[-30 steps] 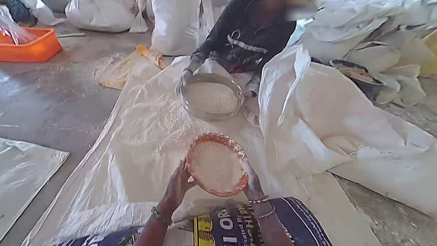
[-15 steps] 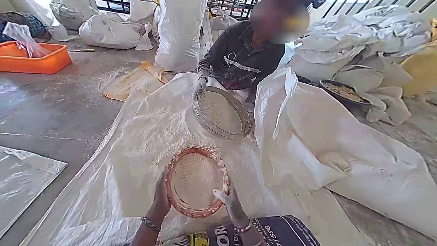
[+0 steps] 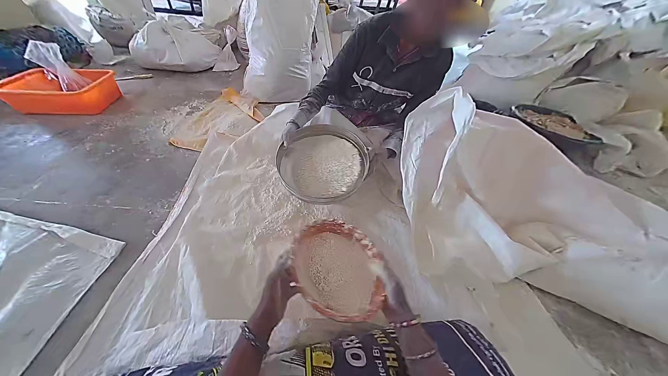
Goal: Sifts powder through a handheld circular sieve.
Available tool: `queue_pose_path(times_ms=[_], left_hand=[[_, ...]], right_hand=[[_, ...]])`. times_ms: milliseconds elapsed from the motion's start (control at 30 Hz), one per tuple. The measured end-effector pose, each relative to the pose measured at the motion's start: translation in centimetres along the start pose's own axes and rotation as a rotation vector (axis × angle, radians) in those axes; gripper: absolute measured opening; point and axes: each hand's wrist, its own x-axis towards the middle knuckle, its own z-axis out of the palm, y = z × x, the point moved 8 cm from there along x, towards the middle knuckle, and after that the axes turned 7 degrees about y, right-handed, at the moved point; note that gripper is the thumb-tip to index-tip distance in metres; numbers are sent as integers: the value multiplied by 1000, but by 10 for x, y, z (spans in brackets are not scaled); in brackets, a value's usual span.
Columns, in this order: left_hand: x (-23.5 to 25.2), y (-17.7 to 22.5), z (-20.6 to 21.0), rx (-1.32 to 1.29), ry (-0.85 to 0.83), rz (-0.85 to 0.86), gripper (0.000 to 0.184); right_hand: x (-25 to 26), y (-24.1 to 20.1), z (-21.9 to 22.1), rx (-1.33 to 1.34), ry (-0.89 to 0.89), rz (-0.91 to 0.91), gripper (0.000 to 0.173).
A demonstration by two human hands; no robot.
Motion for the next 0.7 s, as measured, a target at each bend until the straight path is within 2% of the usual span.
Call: queue_pose_path(times_ms=[67,100,133,200,233,267,300,367,400,433,533,567,633,700], left_hand=[[10,9,-16,-72,159,57,41],[10,9,-19,-77,169,62,41],[6,7,-16,-47,126,53,43],[-4,1,2,30,-50,-16,47],[-6,-1,9,30,-131,-65,51],[-5,0,10,31,-151,-78,52],[-1,2,6,36,-75,-45,50],[10,4,-15,-38,163,27,43],[12,5,-20,-69,216,54,40],[12,4,-20,-67,217,65,40],[-1,-3,1,41,-16,1,46],[-1,-2,2,41,-61,-12,46],[7,3,-12,43,103,72,39],[14,5,-26,-22,230,95,38]], right_hand=[[-15,-1,27,-82,-143,-61,79],[-17,1,33,-88,-162,-62,91],[-15,0,29,-60,-144,-74,85],[3,-1,6,52,-14,-54,53],[12,1,-6,115,50,-35,43],[14,0,-12,145,70,-34,41],[10,-4,-9,99,24,-64,43],[-3,-2,16,-42,-115,-101,64],[-5,-1,25,-91,-131,-106,81],[-3,-1,26,-113,-134,-109,87],[14,0,2,-76,18,-18,50],[16,1,-1,-62,35,19,47],[4,-2,13,-86,-82,-43,60],[-12,-1,33,-108,-192,-65,88]])
